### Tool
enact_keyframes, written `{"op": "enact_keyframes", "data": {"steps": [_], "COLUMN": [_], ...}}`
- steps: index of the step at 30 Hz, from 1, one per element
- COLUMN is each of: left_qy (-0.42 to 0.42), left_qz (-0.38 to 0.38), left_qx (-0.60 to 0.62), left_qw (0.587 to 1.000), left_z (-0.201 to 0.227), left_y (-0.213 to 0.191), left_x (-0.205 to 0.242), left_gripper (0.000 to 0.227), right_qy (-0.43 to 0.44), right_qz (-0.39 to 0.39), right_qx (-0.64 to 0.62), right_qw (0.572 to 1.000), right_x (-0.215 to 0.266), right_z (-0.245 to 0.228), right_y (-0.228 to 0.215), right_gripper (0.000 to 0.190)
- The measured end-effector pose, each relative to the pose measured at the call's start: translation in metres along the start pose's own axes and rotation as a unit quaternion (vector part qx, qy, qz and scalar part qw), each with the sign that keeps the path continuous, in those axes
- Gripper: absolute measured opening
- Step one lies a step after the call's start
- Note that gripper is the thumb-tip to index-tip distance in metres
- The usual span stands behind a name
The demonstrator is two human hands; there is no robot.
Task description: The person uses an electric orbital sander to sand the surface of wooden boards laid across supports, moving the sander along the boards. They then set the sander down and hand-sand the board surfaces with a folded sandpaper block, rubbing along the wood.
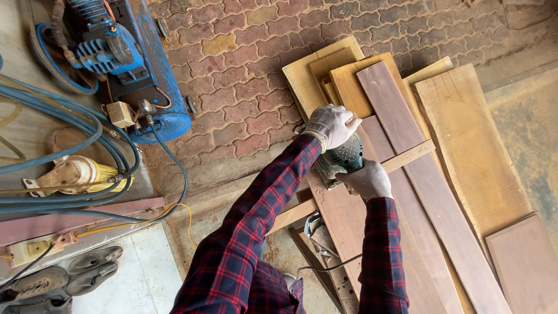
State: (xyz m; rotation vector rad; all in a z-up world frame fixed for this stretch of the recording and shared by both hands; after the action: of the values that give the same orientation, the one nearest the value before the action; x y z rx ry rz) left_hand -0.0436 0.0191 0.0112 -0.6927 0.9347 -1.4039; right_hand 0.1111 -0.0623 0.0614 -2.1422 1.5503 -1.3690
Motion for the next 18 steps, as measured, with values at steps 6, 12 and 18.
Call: {"op": "enact_keyframes", "data": {"steps": [6,12,18], "left_qy": [-0.007,-0.018,-0.012], "left_qz": [0.009,0.002,0.001], "left_qx": [-0.005,-0.001,-0.008], "left_qw": [1.0,1.0,1.0], "left_z": [-0.009,-0.014,-0.011], "left_y": [-0.006,-0.016,-0.012], "left_x": [0.007,0.025,0.039], "left_gripper": [0.048,0.047,0.046], "right_qy": [-0.006,-0.012,0.0], "right_qz": [0.002,0.004,0.003], "right_qx": [0.034,0.055,0.074], "right_qw": [0.999,0.998,0.997], "right_x": [0.002,0.006,0.025], "right_z": [-0.006,0.0,0.0], "right_y": [0.008,0.018,0.028], "right_gripper": [0.037,0.043,0.04]}}
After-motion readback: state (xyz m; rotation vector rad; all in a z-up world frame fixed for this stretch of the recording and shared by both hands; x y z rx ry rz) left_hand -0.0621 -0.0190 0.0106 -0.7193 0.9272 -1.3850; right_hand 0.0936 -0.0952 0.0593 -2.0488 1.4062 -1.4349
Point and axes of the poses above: each hand's wrist, its own x-axis away from the middle knuckle, its own y-axis out of the palm, z = x × y, the point moved 3 cm from there along -x, towards the middle knuckle, and after that the axes turned 12 degrees about -x, right-handed, at the moved point
